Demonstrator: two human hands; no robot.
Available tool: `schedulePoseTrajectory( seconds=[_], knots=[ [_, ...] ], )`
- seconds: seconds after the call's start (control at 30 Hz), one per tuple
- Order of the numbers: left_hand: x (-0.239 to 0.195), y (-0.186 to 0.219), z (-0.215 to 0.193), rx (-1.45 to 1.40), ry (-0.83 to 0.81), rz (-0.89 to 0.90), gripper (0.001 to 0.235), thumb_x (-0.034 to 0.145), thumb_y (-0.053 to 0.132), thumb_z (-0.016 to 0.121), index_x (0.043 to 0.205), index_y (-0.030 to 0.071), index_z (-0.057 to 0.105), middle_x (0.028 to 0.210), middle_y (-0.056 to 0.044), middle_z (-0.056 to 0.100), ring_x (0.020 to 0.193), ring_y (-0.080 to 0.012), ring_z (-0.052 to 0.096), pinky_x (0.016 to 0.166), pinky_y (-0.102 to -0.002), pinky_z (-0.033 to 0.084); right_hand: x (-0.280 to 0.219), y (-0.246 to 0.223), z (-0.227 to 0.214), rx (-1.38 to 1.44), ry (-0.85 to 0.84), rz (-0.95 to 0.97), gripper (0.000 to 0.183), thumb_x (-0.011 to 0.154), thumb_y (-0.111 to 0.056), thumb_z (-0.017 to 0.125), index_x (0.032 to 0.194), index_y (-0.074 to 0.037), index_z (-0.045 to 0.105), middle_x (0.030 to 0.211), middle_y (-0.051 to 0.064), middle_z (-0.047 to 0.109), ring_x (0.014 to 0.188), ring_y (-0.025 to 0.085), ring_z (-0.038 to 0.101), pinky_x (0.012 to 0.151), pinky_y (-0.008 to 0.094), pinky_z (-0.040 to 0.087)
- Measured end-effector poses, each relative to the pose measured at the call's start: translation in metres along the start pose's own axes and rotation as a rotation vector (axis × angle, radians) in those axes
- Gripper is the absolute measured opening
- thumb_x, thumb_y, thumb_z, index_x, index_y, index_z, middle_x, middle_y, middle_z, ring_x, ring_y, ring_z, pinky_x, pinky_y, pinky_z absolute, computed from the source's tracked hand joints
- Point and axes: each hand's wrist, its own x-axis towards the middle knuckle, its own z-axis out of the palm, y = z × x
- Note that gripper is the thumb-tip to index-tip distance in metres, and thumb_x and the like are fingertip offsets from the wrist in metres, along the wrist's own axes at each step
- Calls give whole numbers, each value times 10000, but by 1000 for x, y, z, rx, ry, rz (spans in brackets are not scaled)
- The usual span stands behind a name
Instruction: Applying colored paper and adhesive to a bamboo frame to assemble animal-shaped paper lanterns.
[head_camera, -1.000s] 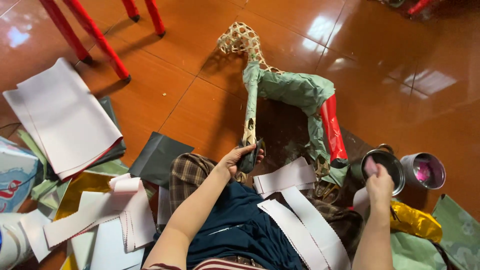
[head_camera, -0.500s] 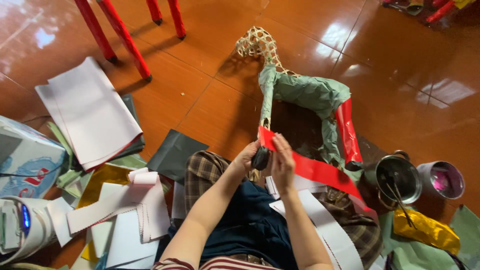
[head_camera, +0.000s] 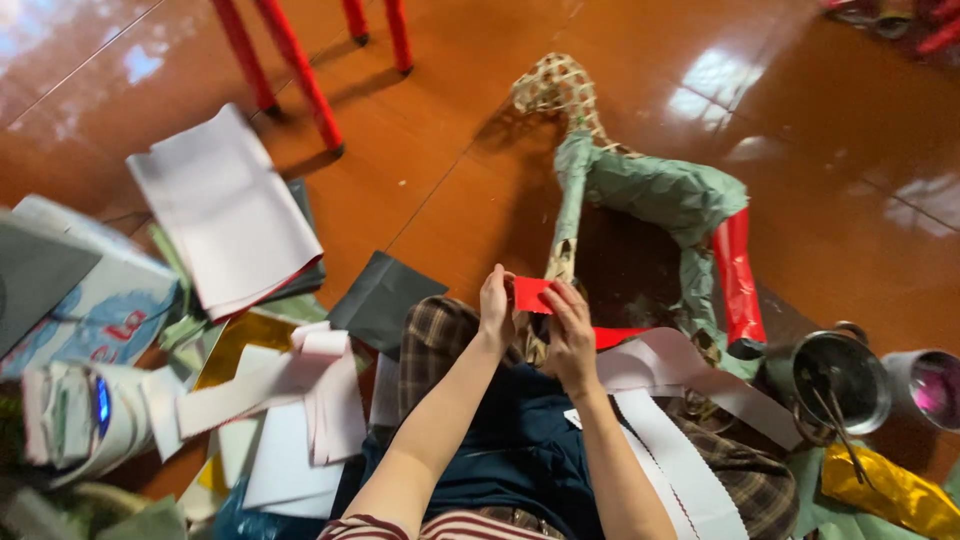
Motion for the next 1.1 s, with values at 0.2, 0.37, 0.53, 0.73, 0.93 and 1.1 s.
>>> schedulePoseTrajectory(
  seconds=[0.2,0.37,0.53,0.73,0.93,1.1],
  knots=[
    [-68,29,8,217,-182,-28,470,1017,490,499,1050,82,731,913,-14,744,791,-108,669,705,-259,532,0,-3,-9,-7,-51,4,415,896,25,603,1300,-35,677,1479,154,581,1434,344,492,1214,414,367],
    [-38,-2,-4,235,-250,60,242,977,235,689,1075,18,734,966,-44,756,807,-105,689,760,-259,551,-16,-26,-37,-113,8,-37,356,952,-66,639,1301,-3,663,1433,182,588,1376,344,514,1160,414,394],
    [-41,6,0,243,-232,8,218,967,181,718,1051,-20,722,958,-74,763,804,-116,698,779,-269,558,-78,41,-39,84,103,302,277,1065,-234,576,1109,-7,729,1009,150,698,903,245,651,798,336,525],
    [-41,6,2,241,-242,-8,213,961,177,730,1046,-18,719,966,-81,763,826,-117,697,795,-265,562,-66,49,-23,859,-148,1018,633,1023,-615,399,951,-103,765,641,43,647,439,96,503,399,228,356],
    [-38,5,-2,236,-251,-48,202,948,174,731,1047,-2,731,958,-75,768,811,-116,703,782,-263,563,-85,138,-5,1673,-9,838,416,1106,-477,520,960,-131,701,757,30,689,440,86,455,381,238,324],
    [-13,-18,-21,172,-220,-29,202,985,213,686,935,24,737,862,-50,754,709,-112,677,680,-266,557,-47,65,-16,1137,390,726,194,1053,-125,613,1187,-23,709,1094,79,759,950,174,715,779,268,565]
  ],
)
